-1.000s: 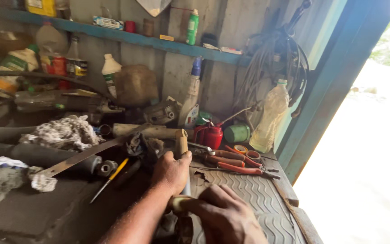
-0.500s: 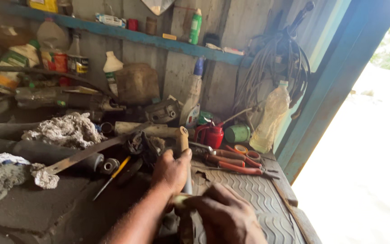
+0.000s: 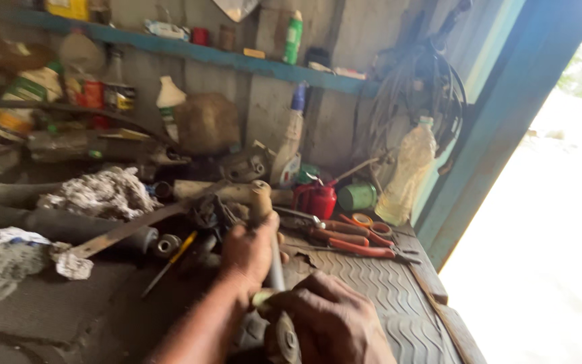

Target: The person cleans a shock absorber, wipes a metal component with a cloth, and then applies a lubricant or substance to the shock absorber's rod and eyelet using their fingers and a small piece of material.

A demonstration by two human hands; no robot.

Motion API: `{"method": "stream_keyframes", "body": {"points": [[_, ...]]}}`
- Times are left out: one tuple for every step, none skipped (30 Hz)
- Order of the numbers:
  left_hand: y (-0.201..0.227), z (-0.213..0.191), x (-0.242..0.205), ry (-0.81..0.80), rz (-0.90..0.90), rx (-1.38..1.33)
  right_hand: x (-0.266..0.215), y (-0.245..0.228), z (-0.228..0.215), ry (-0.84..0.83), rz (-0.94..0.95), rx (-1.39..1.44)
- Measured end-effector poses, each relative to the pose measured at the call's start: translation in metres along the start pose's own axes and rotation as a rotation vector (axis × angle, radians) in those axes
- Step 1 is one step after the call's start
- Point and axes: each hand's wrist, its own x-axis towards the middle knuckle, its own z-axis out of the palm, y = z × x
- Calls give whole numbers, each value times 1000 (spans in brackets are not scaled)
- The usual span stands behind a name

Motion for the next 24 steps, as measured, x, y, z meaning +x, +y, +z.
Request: {"method": "stream_keyframes", "body": {"points": [[1,-3,2,-7,-28,-21,-5,5,0,-10,68,-31],[7,-3,6,-14,-38,-46,-4,13,-1,-14,120,-66],[10,-4,5,-30,-80,-95,-4,20,-5,-95,137,-109],[12,-7,1,-46,-117,-140,-5,27,-10,-172,153,-150],[14,-8,1,-62,-155,-185,-5,32,-12,-248,168,-191],[14,-9,0,-54,-167,-195,-7,32,-11,-127,162,-177],[15,-9,1,-46,-178,-205,-7,29,-7,-6,156,-163],[13,-9,2,-35,-192,-216,-6,24,-5,111,150,-149],[11,-8,3,-31,-147,-198,-5,19,-6,155,231,-141],[11,-8,5,-19,-99,-177,-1,12,-8,197,309,-125],[11,-10,4,-8,-51,-156,4,5,-7,238,388,-110],[14,-9,6,13,-73,-130,9,-3,-3,221,287,-48],[16,-9,7,34,-94,-104,12,-10,3,203,185,13],[14,-7,6,51,-125,-77,11,-14,5,183,92,69],[13,-4,8,46,-95,-82,12,-13,3,119,23,26],[11,-4,9,49,-76,-88,9,-11,2,44,-39,-12],[7,-6,8,51,-56,-94,4,-9,2,-31,-100,-48],[6,-8,6,45,-60,-111,1,-6,2,-68,36,-65],[5,-11,3,39,-65,-129,-2,-1,2,-106,173,-81],[11,-8,4,24,-51,-149,2,6,1,-131,296,-106],[17,-6,4,33,-78,-183,3,13,-2,-134,255,-115],[17,-7,-1,47,-115,-212,-2,17,-5,-143,222,-119],[16,-8,-3,61,-151,-242,-4,22,-5,-151,190,-123],[16,-9,-2,40,-168,-289,-4,24,-3,-46,214,-138]]}}
